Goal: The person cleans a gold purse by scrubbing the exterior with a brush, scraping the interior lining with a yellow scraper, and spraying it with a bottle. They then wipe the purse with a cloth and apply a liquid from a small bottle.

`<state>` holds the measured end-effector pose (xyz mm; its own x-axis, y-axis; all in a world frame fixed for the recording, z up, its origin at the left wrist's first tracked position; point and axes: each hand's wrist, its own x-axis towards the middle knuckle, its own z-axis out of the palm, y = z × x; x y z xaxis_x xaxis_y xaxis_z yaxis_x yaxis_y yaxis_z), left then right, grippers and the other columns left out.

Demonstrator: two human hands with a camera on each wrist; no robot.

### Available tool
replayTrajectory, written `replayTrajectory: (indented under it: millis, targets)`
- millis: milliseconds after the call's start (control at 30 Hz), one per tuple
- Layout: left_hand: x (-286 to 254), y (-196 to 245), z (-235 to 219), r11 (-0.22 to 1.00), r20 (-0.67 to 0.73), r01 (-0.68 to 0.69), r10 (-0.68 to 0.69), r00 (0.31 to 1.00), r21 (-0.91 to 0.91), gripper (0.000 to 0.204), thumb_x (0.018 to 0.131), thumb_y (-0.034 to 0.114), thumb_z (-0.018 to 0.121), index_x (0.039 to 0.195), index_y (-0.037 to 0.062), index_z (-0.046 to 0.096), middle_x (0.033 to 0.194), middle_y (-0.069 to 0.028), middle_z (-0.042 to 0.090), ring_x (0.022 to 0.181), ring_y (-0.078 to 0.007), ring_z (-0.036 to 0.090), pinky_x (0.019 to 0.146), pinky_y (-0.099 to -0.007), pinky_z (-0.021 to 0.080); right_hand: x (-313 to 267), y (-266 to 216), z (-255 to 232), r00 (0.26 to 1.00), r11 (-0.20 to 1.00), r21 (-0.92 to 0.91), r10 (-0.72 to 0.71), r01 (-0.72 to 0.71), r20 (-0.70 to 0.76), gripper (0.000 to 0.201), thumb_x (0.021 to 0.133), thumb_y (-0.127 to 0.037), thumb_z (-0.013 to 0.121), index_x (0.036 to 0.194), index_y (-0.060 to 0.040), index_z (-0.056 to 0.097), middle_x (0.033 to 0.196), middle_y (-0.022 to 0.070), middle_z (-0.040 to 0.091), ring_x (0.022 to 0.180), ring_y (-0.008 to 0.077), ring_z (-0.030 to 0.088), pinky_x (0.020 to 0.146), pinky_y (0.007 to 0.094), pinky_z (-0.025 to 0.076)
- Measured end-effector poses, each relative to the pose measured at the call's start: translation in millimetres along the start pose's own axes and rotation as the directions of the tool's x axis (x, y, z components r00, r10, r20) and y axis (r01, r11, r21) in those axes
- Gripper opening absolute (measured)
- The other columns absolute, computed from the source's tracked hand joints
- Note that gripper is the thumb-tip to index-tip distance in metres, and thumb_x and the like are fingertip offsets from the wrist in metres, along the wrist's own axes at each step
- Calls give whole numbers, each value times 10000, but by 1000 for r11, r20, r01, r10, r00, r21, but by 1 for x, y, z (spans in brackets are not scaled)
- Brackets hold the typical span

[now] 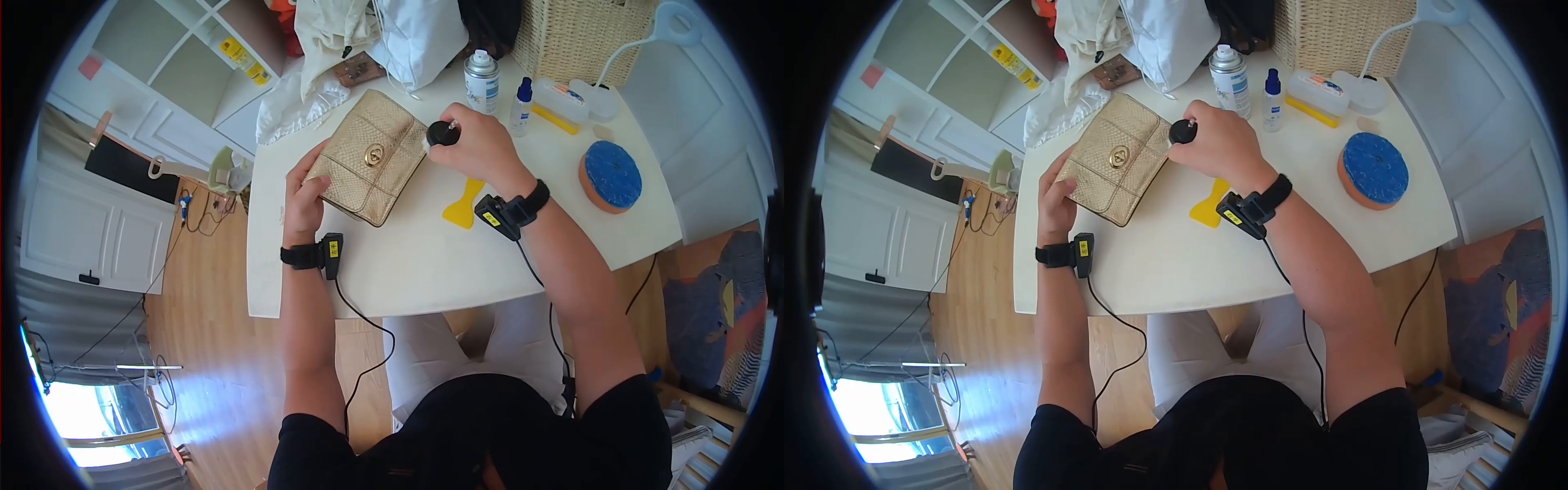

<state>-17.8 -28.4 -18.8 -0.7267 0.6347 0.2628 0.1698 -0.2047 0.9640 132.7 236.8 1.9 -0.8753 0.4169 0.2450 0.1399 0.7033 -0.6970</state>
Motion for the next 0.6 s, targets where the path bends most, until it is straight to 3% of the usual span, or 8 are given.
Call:
replayTrajectory:
  millis: [67,133,267,333,367,433,567,600]
  targets:
    - [3,-5,-6,1000,-10,10,-10,1000,-26,699,738,128,549,1396,-107,530,1319,-161,634,1247,-238,577,1108,-330,381,1,2,1,999,999,-38,21,-23,-40,480,740,-285,817,1128,-67,636,947,126,736,847,288,723,760,369,556]
    - [3,-6,-9,998,-23,23,-25,999,-55,699,738,125,548,1397,-106,529,1319,-163,634,1250,-239,576,1109,-330,381,3,6,8,973,998,22,-54,60,-226,475,757,-317,779,1131,-54,647,959,154,737,907,341,713,798,425,560]
    - [1,-2,-2,999,25,9,-7,1000,-48,676,749,118,547,1388,-104,535,1315,-164,635,1246,-238,580,1108,-328,383,-4,-2,17,973,989,-10,-145,146,-179,465,769,-351,787,1106,-57,662,952,154,734,894,345,713,791,429,561]
    - [1,-1,1,999,31,0,1,1000,-52,667,755,114,548,1385,-102,538,1314,-163,636,1242,-237,581,1107,-327,383,-18,-17,21,921,920,92,-387,382,43,425,757,-325,801,1074,-70,678,943,149,729,877,350,709,777,430,560]
    - [0,0,1,999,42,-3,5,999,-47,657,761,111,554,1384,-99,540,1312,-163,637,1238,-233,582,1104,-325,385,-24,-27,26,863,852,280,-489,442,125,408,744,-323,805,1055,-87,687,938,142,726,863,360,706,776,438,557]
    - [0,-1,2,999,47,-5,7,999,-45,648,768,108,561,1382,-97,541,1309,-162,638,1233,-229,582,1100,-324,387,-42,-44,28,785,807,423,-551,413,283,412,742,-320,805,1058,-88,681,933,142,725,853,366,704,778,441,555]
    - [-2,1,3,1000,52,15,-14,999,-13,634,785,112,581,1384,-91,542,1305,-158,640,1229,-221,580,1094,-319,387,-32,-31,34,819,820,212,-562,532,119,475,736,-304,834,1117,-72,672,962,130,727,829,303,708,758,370,562]
    - [-2,2,3,1000,56,14,-13,998,-7,629,790,114,584,1383,-91,543,1304,-155,641,1229,-220,580,1093,-318,386,-23,-23,30,924,923,115,-376,367,68,453,741,-303,820,1091,-62,663,948,149,724,858,329,707,774,413,559]
